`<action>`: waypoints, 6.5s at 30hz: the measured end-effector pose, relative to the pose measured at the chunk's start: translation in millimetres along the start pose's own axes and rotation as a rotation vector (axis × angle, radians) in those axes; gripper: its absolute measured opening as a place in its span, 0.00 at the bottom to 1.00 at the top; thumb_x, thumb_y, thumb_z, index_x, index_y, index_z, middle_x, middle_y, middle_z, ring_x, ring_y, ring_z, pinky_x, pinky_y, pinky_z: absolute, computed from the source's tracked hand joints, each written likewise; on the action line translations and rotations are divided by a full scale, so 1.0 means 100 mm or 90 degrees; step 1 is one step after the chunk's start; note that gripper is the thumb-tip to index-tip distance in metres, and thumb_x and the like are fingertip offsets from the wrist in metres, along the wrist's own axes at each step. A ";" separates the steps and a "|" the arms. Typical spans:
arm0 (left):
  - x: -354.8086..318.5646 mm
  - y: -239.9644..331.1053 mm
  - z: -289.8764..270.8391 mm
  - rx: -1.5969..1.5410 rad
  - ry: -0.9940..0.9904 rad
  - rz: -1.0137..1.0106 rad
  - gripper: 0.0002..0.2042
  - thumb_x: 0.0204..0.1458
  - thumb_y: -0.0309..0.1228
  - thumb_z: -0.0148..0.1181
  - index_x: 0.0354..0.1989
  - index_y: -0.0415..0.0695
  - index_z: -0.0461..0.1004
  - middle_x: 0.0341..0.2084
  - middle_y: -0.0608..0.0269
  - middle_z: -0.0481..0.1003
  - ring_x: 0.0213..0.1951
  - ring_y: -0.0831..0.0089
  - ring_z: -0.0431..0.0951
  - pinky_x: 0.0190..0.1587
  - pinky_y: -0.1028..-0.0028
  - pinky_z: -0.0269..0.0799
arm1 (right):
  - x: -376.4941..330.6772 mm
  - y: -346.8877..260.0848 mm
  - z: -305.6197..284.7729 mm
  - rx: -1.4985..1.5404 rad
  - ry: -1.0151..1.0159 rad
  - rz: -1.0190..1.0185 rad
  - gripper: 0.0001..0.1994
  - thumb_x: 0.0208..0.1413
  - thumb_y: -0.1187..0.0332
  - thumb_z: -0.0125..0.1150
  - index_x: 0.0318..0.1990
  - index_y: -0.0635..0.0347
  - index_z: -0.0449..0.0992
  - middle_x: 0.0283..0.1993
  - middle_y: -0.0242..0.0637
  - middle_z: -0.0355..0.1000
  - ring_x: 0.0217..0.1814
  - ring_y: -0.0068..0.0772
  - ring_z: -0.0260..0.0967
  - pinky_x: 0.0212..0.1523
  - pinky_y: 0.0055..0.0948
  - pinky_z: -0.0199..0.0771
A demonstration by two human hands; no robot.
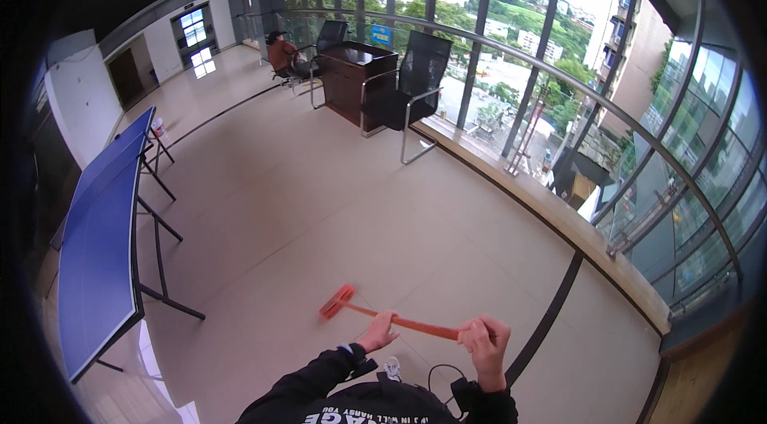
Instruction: The person sweeps a tiled floor with an orange broom in a large indoor room. They move the broom back and forth across the floor, passing a blue table tennis table, chairs, and a desk. The person continues sweeping along the perimeter and center of the room.
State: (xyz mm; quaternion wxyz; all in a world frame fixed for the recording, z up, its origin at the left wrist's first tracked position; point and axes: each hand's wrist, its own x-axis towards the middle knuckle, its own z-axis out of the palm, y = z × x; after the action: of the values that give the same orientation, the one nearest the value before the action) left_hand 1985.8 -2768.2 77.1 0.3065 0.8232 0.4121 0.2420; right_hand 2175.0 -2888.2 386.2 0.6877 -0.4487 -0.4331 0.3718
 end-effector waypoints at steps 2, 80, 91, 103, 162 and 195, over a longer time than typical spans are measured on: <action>0.28 0.09 0.01 -0.006 -0.053 0.036 0.24 0.38 0.32 0.64 0.46 0.44 0.62 0.41 0.51 0.66 0.47 0.52 0.66 0.49 0.61 0.63 | 0.12 0.00 -0.13 -0.008 0.030 -0.053 0.16 0.60 0.74 0.40 0.21 0.69 0.66 0.09 0.27 0.53 0.09 0.17 0.48 0.16 0.23 0.61; 1.95 -2.82 -2.77 -0.019 0.120 -0.143 0.37 0.38 0.29 0.62 0.59 0.51 0.51 0.51 0.53 0.58 0.58 0.52 0.56 0.59 0.49 0.49 | 3.22 1.91 3.34 -0.059 -0.157 0.046 0.16 0.61 0.71 0.40 0.19 0.60 0.60 0.11 0.25 0.43 0.12 0.18 0.42 0.21 0.21 0.55; 2.62 -3.06 -2.74 0.023 0.027 -0.106 0.19 0.40 0.20 0.51 0.44 0.47 0.65 0.41 0.63 0.67 0.49 0.64 0.66 0.48 0.59 0.57 | 3.63 2.11 3.18 -0.089 -0.089 0.014 0.17 0.63 0.68 0.38 0.19 0.56 0.55 0.09 0.26 0.43 0.09 0.18 0.38 0.17 0.21 0.51; 1.93 -4.37 -3.50 0.100 0.240 -0.541 0.26 0.40 0.26 0.57 0.52 0.44 0.59 0.53 0.51 0.59 0.58 0.51 0.58 0.54 0.55 0.59 | 4.63 4.13 4.52 0.099 -0.452 0.424 0.11 0.59 0.73 0.46 0.25 0.67 0.68 0.14 0.28 0.56 0.14 0.19 0.52 0.19 0.20 0.55; 8.46 -2.78 -1.42 -0.076 -0.144 -0.024 0.32 0.41 0.31 0.61 0.57 0.49 0.54 0.47 0.56 0.64 0.54 0.59 0.63 0.54 0.57 0.55 | 8.48 2.70 0.61 -0.103 0.093 -0.105 0.18 0.63 0.69 0.36 0.18 0.58 0.57 0.10 0.25 0.43 0.11 0.17 0.40 0.15 0.22 0.51; 6.56 -5.33 -3.50 0.083 0.185 -0.334 0.28 0.39 0.29 0.60 0.52 0.50 0.59 0.49 0.55 0.62 0.55 0.56 0.62 0.53 0.55 0.58 | 9.36 4.26 4.00 0.097 -0.346 0.222 0.17 0.60 0.68 0.45 0.18 0.62 0.61 0.09 0.26 0.48 0.10 0.19 0.46 0.17 0.23 0.55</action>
State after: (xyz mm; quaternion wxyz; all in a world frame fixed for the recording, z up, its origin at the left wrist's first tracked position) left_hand 1831.7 -1867.6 40.5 0.2430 0.6636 0.6645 0.2430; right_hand 2077.3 -1791.1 320.0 0.5045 -0.3476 -0.4885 0.6212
